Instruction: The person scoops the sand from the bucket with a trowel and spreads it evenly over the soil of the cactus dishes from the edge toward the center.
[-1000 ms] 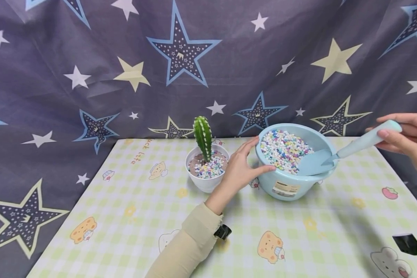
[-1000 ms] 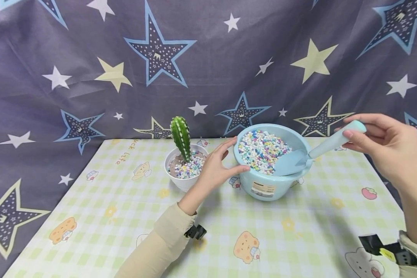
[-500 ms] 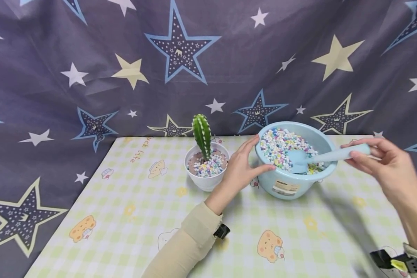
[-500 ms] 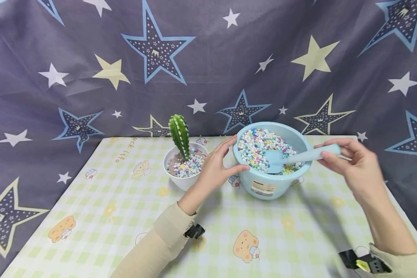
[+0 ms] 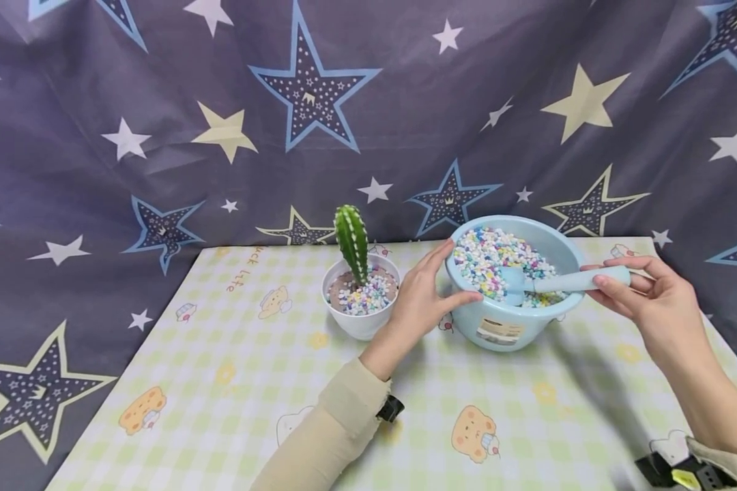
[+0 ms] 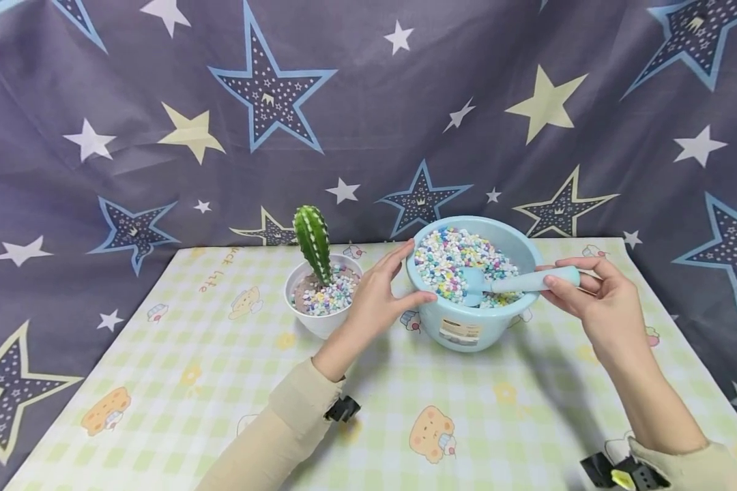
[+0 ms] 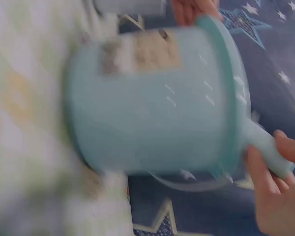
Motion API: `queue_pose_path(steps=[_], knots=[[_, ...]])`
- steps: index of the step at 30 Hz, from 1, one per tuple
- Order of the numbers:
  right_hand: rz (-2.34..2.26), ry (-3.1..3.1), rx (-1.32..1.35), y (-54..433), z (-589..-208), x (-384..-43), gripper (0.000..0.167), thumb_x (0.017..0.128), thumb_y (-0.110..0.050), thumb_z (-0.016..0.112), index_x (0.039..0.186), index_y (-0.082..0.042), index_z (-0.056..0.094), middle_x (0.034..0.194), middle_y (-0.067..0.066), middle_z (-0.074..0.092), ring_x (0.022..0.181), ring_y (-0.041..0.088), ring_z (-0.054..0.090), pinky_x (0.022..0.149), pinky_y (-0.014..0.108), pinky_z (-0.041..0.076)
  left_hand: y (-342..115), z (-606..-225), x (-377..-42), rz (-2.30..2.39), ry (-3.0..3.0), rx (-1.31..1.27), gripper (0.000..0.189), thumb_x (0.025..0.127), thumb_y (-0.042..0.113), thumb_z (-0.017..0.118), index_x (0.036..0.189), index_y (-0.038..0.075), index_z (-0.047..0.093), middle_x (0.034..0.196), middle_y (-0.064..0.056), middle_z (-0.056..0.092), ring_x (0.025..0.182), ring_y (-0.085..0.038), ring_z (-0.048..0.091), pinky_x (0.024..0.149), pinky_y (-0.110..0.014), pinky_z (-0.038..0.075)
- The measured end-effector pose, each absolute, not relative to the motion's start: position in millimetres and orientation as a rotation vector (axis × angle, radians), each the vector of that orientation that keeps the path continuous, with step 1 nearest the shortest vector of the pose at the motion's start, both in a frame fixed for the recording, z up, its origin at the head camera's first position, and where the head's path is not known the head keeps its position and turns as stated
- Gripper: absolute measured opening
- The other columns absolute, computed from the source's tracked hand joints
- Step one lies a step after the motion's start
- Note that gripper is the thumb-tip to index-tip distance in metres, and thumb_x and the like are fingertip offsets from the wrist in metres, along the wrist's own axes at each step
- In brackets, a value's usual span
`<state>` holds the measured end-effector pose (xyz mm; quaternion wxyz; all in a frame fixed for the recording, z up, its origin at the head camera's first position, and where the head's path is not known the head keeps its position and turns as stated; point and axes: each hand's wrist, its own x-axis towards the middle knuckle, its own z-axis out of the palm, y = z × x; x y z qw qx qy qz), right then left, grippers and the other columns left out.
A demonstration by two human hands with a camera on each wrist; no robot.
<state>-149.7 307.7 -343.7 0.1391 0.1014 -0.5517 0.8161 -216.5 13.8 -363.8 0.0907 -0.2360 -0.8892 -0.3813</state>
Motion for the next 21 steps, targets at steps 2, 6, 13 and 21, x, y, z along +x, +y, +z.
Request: queue_pose_path(steps=[2, 6, 13, 21], knots=[[2.4, -1.542, 0.292, 304, -347, -148, 0.027, 0.088, 0.024, 0.053, 0.107, 0.007, 0.065, 0.099, 0.016, 0.078, 0.092, 0.02, 0.077, 0.078, 0.03, 0.061, 12, -364, -217, -1.147, -2.642, -0.698, 0.093, 0.078, 0.046, 0.082, 0.153, 0.012, 0.039, 0.161, -0.001, 0.038, 0.146, -0.02, 0.04, 0.119, -0.038, 0.039], [2.457, -1.426, 0.278, 301, -347, -145, 0.028, 0.089, 0.024, 0.052, 0.108, 0.009, 0.064, 0.098, 0.019, 0.077, 0.092, 0.024, 0.077, 0.078, 0.033, 0.06, 12, -365, -217, -1.16, -2.637, -0.706, 0.094, 0.078, 0.047, 0.082, 0.153, 0.012, 0.039, 0.161, -0.001, 0.038, 0.147, -0.021, 0.039, 0.12, -0.038, 0.037], [2.414, -1.363, 0.166, 305, -345, -136, 0.024, 0.088, 0.023, 0.054, 0.106, 0.009, 0.063, 0.1, 0.018, 0.077, 0.09, 0.024, 0.077, 0.077, 0.033, 0.061, 15, -366, -217, -1.133, -2.631, -0.722, 0.094, 0.078, 0.048, 0.081, 0.153, 0.011, 0.039, 0.16, -0.001, 0.038, 0.146, -0.02, 0.04, 0.12, -0.037, 0.038], [2.322, -1.354, 0.161, 290, -351, -137, 0.023, 0.086, 0.025, 0.057, 0.102, 0.01, 0.062, 0.098, 0.018, 0.077, 0.089, 0.022, 0.077, 0.077, 0.031, 0.061, 13, -366, -217, -1.121, -2.643, -0.71, 0.094, 0.078, 0.048, 0.081, 0.154, 0.012, 0.038, 0.161, 0.0, 0.038, 0.146, -0.021, 0.04, 0.119, -0.039, 0.039]])
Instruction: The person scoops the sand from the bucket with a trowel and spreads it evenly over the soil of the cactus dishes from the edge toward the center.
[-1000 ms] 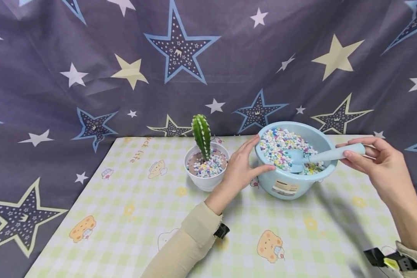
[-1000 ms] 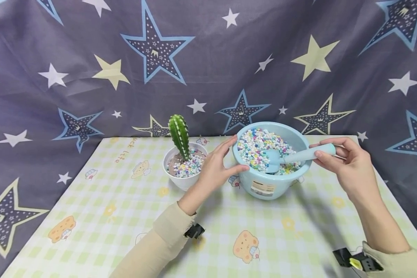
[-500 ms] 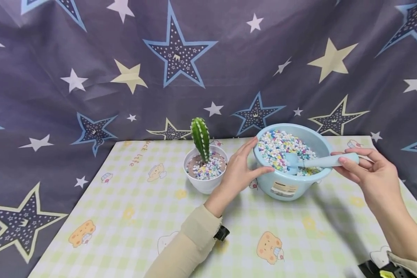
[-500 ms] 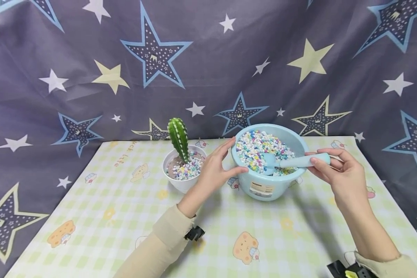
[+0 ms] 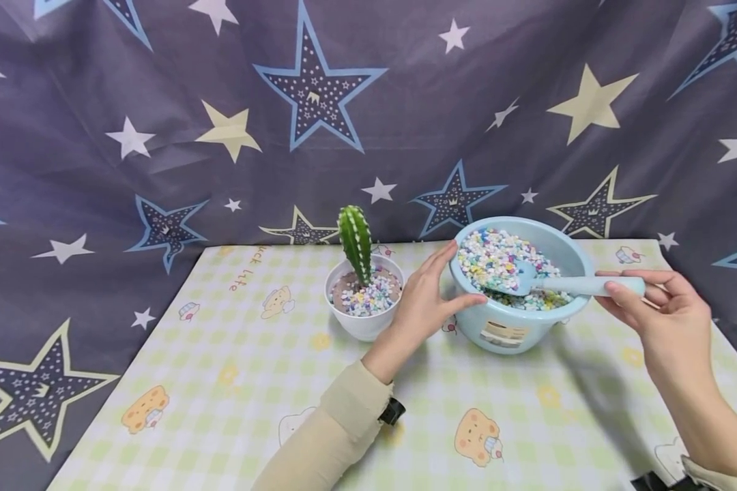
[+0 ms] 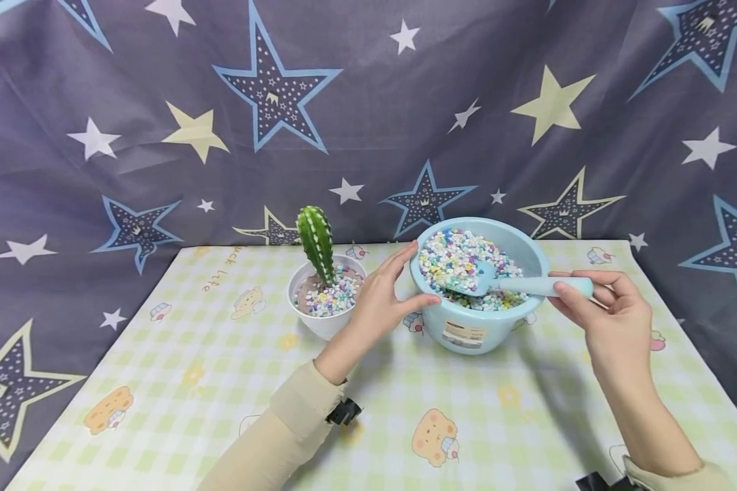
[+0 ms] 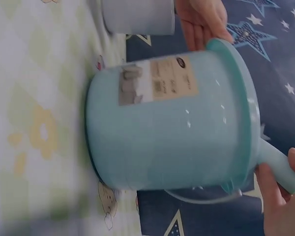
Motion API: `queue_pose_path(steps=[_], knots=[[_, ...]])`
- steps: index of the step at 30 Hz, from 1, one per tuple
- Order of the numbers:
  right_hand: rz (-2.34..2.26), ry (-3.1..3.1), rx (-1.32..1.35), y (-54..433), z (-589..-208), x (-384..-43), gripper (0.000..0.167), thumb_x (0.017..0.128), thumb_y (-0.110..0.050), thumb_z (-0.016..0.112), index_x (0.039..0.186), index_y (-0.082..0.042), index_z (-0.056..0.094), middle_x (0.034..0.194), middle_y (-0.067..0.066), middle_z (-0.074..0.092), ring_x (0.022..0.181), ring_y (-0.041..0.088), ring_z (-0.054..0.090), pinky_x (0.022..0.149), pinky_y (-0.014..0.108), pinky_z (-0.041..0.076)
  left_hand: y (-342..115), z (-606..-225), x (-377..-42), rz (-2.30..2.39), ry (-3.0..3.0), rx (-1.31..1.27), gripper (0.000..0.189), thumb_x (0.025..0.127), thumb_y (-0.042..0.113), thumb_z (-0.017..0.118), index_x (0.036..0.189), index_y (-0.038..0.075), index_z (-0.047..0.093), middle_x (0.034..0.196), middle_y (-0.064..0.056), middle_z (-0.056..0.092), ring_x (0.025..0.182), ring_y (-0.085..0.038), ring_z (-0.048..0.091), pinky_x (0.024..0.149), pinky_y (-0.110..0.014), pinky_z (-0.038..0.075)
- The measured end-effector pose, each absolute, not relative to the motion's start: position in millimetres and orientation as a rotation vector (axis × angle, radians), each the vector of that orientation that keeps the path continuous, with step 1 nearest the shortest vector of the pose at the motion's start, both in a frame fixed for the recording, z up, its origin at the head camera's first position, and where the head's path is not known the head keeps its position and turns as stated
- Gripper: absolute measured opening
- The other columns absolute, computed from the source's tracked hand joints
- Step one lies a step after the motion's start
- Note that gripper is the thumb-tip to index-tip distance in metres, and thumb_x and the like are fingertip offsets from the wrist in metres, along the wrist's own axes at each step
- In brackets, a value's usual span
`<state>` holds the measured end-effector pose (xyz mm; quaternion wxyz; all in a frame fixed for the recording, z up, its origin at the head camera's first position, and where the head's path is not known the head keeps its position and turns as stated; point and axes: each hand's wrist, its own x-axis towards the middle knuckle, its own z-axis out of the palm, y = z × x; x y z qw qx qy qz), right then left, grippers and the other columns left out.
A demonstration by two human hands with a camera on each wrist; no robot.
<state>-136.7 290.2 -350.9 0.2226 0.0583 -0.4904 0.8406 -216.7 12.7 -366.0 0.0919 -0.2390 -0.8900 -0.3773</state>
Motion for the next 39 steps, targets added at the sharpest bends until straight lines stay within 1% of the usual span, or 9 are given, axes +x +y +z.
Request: queue_pose_path(steps=[5, 8, 11, 15, 20, 26, 34, 39], knots=[[2.182, -1.496, 0.157, 273, -349, -143, 0.026, 0.082, 0.023, 0.064, 0.101, 0.005, 0.062, 0.094, 0.009, 0.079, 0.085, 0.013, 0.077, 0.075, 0.024, 0.061, 13, -367, -216, -1.097, -2.635, -0.707, 0.095, 0.078, 0.05, 0.08, 0.153, 0.011, 0.038, 0.16, -0.001, 0.038, 0.146, -0.021, 0.041, 0.119, -0.039, 0.039], [2.136, -1.562, 0.178, 270, -344, -149, 0.026, 0.082, 0.022, 0.066, 0.1, 0.003, 0.061, 0.093, 0.006, 0.079, 0.083, 0.01, 0.076, 0.073, 0.022, 0.061, 13, -368, -216, -1.094, -2.633, -0.702, 0.095, 0.078, 0.05, 0.08, 0.154, 0.011, 0.038, 0.161, 0.0, 0.038, 0.146, -0.02, 0.04, 0.119, -0.039, 0.039], [2.222, -1.502, 0.225, 273, -342, -151, 0.025, 0.083, 0.024, 0.061, 0.099, 0.005, 0.06, 0.094, 0.01, 0.079, 0.083, 0.015, 0.077, 0.073, 0.026, 0.061, 14, -367, -215, -1.097, -2.632, -0.698, 0.096, 0.078, 0.05, 0.08, 0.154, 0.011, 0.037, 0.161, -0.001, 0.038, 0.146, -0.021, 0.04, 0.119, -0.039, 0.039], [2.357, -1.384, 0.224, 280, -345, -150, 0.026, 0.085, 0.026, 0.055, 0.102, 0.007, 0.061, 0.097, 0.016, 0.078, 0.086, 0.021, 0.077, 0.073, 0.03, 0.062, 15, -367, -215, -1.123, -2.637, -0.709, 0.096, 0.078, 0.05, 0.081, 0.154, 0.011, 0.037, 0.161, -0.001, 0.037, 0.147, -0.022, 0.039, 0.12, -0.039, 0.037], [2.42, -1.306, 0.178, 287, -348, -147, 0.026, 0.086, 0.025, 0.055, 0.105, 0.008, 0.062, 0.099, 0.019, 0.077, 0.09, 0.024, 0.077, 0.076, 0.032, 0.061, 16, -367, -214, -1.124, -2.641, -0.704, 0.096, 0.078, 0.05, 0.08, 0.154, 0.011, 0.037, 0.161, 0.0, 0.037, 0.148, -0.019, 0.038, 0.12, -0.038, 0.037], [2.47, -1.249, 0.141, 295, -351, -146, 0.024, 0.088, 0.023, 0.055, 0.106, 0.008, 0.06, 0.1, 0.02, 0.076, 0.093, 0.025, 0.076, 0.079, 0.034, 0.06, 14, -365, -215, -1.114, -2.641, -0.703, 0.095, 0.078, 0.049, 0.081, 0.154, 0.011, 0.037, 0.161, -0.001, 0.037, 0.147, -0.021, 0.039, 0.12, -0.038, 0.038], [2.532, -1.152, 0.113, 307, -355, -144, 0.025, 0.089, 0.024, 0.052, 0.107, 0.009, 0.061, 0.103, 0.021, 0.076, 0.095, 0.028, 0.076, 0.078, 0.036, 0.06, 14, -366, -215, -1.116, -2.642, -0.701, 0.095, 0.078, 0.05, 0.08, 0.154, 0.012, 0.037, 0.161, 0.0, 0.037, 0.148, -0.018, 0.038, 0.12, -0.036, 0.037], [2.571, -1.109, 0.109, 312, -353, -144, 0.026, 0.089, 0.024, 0.051, 0.108, 0.009, 0.062, 0.108, 0.02, 0.075, 0.097, 0.028, 0.075, 0.079, 0.037, 0.06, 14, -365, -214, -1.118, -2.638, -0.705, 0.095, 0.078, 0.05, 0.08, 0.154, 0.011, 0.037, 0.161, 0.0, 0.037, 0.147, -0.02, 0.038, 0.12, -0.037, 0.037]])
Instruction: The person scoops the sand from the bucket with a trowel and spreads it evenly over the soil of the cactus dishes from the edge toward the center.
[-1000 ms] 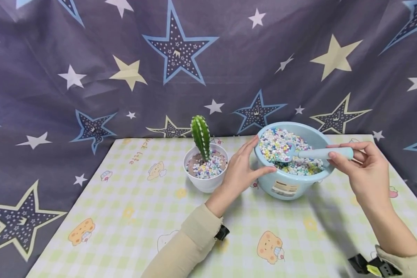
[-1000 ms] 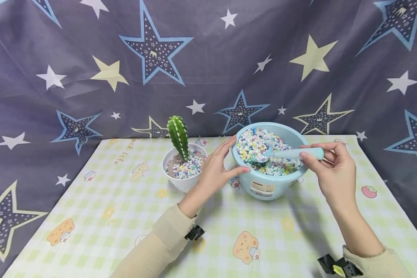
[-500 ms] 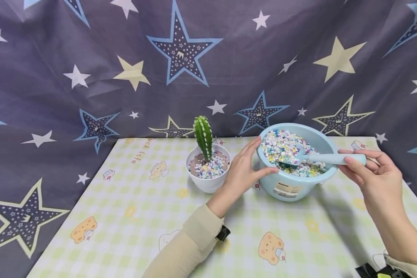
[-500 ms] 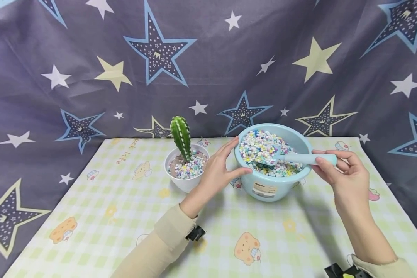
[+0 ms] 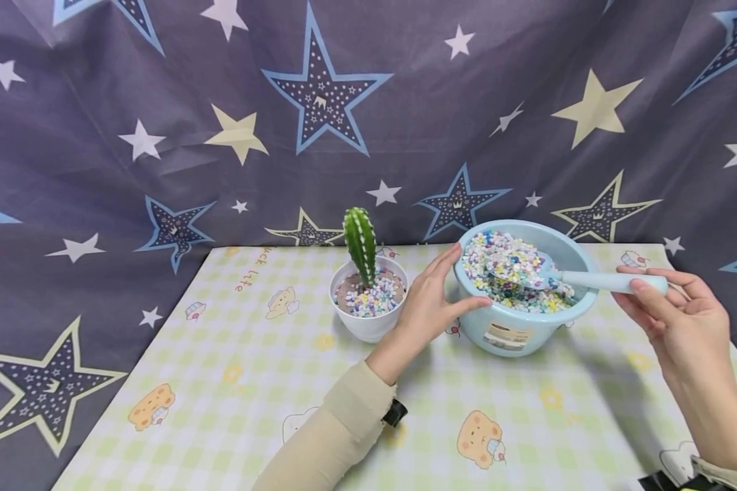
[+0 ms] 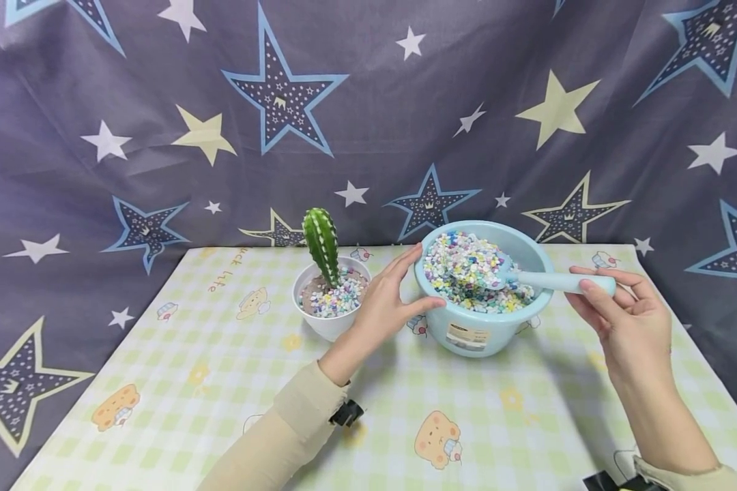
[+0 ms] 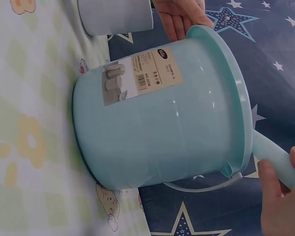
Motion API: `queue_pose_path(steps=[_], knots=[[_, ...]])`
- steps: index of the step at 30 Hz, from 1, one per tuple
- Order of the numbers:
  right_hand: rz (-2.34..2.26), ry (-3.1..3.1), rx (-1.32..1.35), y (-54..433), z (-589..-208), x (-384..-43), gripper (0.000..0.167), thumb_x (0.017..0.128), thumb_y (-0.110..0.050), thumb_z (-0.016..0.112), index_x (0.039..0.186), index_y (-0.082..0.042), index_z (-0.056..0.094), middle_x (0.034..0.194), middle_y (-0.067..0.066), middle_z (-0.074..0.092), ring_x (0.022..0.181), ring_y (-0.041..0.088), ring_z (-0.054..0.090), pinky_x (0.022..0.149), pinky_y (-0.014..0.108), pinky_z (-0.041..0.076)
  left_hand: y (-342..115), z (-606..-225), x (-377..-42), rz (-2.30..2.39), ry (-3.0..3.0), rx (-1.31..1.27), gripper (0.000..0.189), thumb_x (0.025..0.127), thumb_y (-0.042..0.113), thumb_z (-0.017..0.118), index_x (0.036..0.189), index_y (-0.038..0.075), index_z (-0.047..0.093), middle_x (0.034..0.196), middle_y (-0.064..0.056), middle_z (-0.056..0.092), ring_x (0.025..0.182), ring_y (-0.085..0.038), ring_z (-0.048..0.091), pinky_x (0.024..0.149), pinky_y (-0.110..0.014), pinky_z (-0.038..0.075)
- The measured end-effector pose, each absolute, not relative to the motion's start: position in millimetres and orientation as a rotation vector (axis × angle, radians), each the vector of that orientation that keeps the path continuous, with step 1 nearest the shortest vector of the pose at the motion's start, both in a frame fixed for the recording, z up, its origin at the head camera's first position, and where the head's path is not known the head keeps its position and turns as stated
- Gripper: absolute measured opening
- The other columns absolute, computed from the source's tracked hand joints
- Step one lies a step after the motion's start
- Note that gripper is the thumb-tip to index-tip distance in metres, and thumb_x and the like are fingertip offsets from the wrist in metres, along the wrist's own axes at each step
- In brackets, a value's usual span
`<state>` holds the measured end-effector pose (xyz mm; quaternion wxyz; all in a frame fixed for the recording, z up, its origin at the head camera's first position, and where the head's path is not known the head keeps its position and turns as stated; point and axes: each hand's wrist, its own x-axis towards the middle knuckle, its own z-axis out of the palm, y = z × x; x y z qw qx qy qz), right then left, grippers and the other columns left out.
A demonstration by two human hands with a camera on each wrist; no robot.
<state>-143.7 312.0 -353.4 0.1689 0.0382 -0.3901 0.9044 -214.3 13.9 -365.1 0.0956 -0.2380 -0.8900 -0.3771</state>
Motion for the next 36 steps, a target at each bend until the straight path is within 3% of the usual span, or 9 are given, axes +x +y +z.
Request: queue_pose_path(steps=[15, 24, 31, 36], knots=[[2.684, -0.94, 0.183, 319, -353, -143, 0.028, 0.092, 0.026, 0.043, 0.106, 0.01, 0.061, 0.105, 0.028, 0.073, 0.098, 0.035, 0.074, 0.078, 0.044, 0.059, 13, -365, -215, -1.147, -2.624, -0.699, 0.096, 0.077, 0.049, 0.082, 0.154, 0.011, 0.037, 0.16, -0.003, 0.039, 0.146, -0.021, 0.04, 0.12, -0.036, 0.038], [2.672, -0.967, 0.154, 319, -350, -145, 0.027, 0.092, 0.024, 0.044, 0.107, 0.009, 0.061, 0.104, 0.026, 0.074, 0.097, 0.034, 0.074, 0.077, 0.043, 0.06, 9, -362, -215, -1.225, -2.587, -0.696, 0.094, 0.078, 0.042, 0.084, 0.153, 0.01, 0.038, 0.159, -0.005, 0.041, 0.143, -0.022, 0.044, 0.118, -0.037, 0.041], [2.695, -0.949, 0.155, 316, -346, -147, 0.026, 0.092, 0.025, 0.044, 0.104, 0.009, 0.061, 0.102, 0.027, 0.074, 0.093, 0.035, 0.075, 0.076, 0.044, 0.06, 2, -358, -213, -1.34, -2.531, -0.712, 0.088, 0.079, 0.036, 0.084, 0.151, 0.011, 0.041, 0.156, -0.005, 0.044, 0.138, -0.018, 0.051, 0.112, -0.028, 0.046], [2.688, -0.979, 0.159, 313, -342, -149, 0.026, 0.092, 0.024, 0.045, 0.105, 0.008, 0.061, 0.102, 0.026, 0.074, 0.091, 0.035, 0.075, 0.076, 0.042, 0.06, -4, -354, -212, -1.364, -2.506, -0.71, 0.083, 0.079, 0.035, 0.084, 0.149, 0.013, 0.045, 0.156, -0.002, 0.044, 0.138, -0.016, 0.051, 0.115, -0.032, 0.044]])
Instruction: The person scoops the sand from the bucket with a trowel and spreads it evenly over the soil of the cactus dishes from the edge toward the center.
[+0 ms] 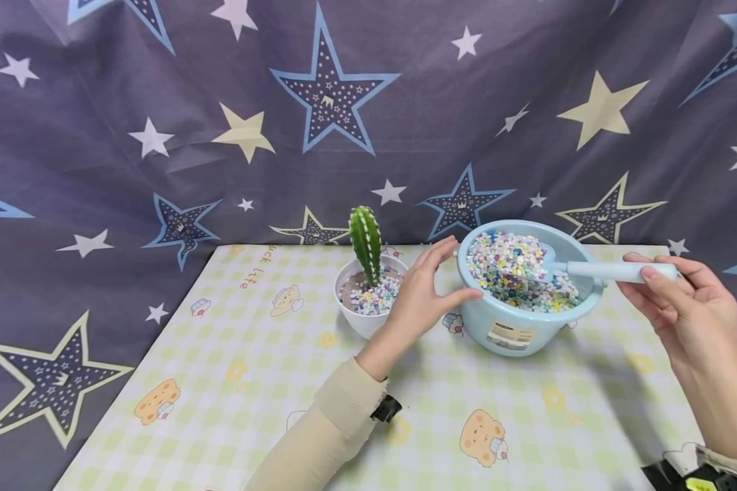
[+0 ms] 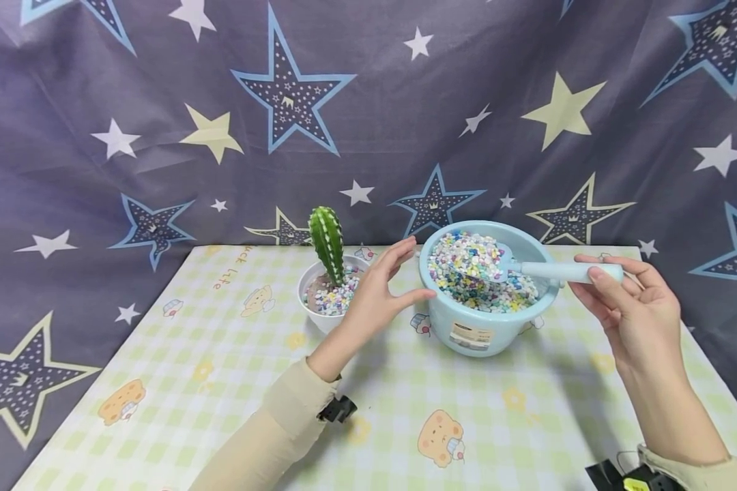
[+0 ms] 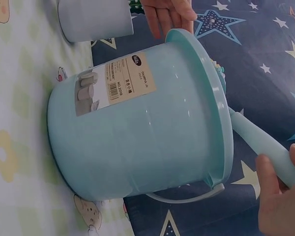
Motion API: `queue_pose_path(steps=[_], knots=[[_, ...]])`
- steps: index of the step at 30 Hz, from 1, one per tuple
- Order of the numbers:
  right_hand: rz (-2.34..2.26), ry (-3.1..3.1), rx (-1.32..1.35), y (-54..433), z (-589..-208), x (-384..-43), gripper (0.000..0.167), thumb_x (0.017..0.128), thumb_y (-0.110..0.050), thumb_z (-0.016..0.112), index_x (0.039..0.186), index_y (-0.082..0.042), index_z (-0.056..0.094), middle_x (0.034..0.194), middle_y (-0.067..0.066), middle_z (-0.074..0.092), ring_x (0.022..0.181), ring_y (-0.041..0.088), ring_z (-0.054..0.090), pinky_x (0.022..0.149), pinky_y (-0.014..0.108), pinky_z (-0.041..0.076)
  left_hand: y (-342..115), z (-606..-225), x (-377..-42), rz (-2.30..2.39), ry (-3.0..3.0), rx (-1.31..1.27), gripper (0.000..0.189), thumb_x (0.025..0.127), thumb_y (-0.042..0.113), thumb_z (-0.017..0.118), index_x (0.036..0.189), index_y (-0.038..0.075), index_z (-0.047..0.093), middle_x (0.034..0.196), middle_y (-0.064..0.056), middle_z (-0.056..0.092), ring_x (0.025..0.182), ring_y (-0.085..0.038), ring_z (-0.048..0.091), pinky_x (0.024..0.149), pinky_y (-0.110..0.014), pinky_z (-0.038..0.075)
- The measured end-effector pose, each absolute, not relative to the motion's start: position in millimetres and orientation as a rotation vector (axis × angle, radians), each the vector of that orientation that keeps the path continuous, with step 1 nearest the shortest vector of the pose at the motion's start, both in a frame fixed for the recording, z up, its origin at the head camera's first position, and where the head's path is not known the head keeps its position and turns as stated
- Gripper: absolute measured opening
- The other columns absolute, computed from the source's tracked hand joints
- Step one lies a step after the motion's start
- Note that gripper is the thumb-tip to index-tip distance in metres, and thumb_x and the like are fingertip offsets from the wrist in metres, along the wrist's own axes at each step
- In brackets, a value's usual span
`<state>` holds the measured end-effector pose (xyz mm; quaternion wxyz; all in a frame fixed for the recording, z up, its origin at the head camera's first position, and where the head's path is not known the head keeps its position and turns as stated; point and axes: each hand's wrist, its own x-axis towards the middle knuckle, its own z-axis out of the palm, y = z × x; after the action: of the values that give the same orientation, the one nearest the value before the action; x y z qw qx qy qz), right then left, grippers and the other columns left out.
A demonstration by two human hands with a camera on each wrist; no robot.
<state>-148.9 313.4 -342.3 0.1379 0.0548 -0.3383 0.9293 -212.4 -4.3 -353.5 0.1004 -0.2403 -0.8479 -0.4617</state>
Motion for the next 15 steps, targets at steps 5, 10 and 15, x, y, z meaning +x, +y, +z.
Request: queue_pose_path(steps=[5, 10, 15], knots=[[2.688, -0.991, 0.179, 312, -340, -150, 0.026, 0.092, 0.023, 0.045, 0.105, 0.008, 0.062, 0.104, 0.026, 0.074, 0.091, 0.035, 0.075, 0.076, 0.042, 0.06, -10, -348, -211, -1.364, -2.479, -0.724, 0.083, 0.079, 0.034, 0.084, 0.149, 0.012, 0.045, 0.156, -0.003, 0.044, 0.137, -0.017, 0.052, 0.117, -0.035, 0.042], [2.698, -0.992, 0.23, 309, -338, -151, 0.029, 0.093, 0.024, 0.043, 0.109, 0.009, 0.062, 0.106, 0.027, 0.073, 0.09, 0.037, 0.075, 0.077, 0.042, 0.06, -17, -342, -208, -1.327, -2.476, -0.719, 0.082, 0.079, 0.036, 0.084, 0.149, 0.015, 0.045, 0.156, -0.001, 0.045, 0.141, -0.018, 0.048, 0.119, -0.037, 0.039], [2.682, -1.039, 0.23, 305, -336, -153, 0.029, 0.093, 0.023, 0.043, 0.109, 0.01, 0.062, 0.105, 0.026, 0.074, 0.085, 0.036, 0.076, 0.078, 0.041, 0.061, -24, -335, -203, -1.3, -2.463, -0.708, 0.079, 0.079, 0.038, 0.083, 0.147, 0.018, 0.048, 0.154, 0.001, 0.048, 0.144, -0.018, 0.044, 0.12, -0.04, 0.037]])
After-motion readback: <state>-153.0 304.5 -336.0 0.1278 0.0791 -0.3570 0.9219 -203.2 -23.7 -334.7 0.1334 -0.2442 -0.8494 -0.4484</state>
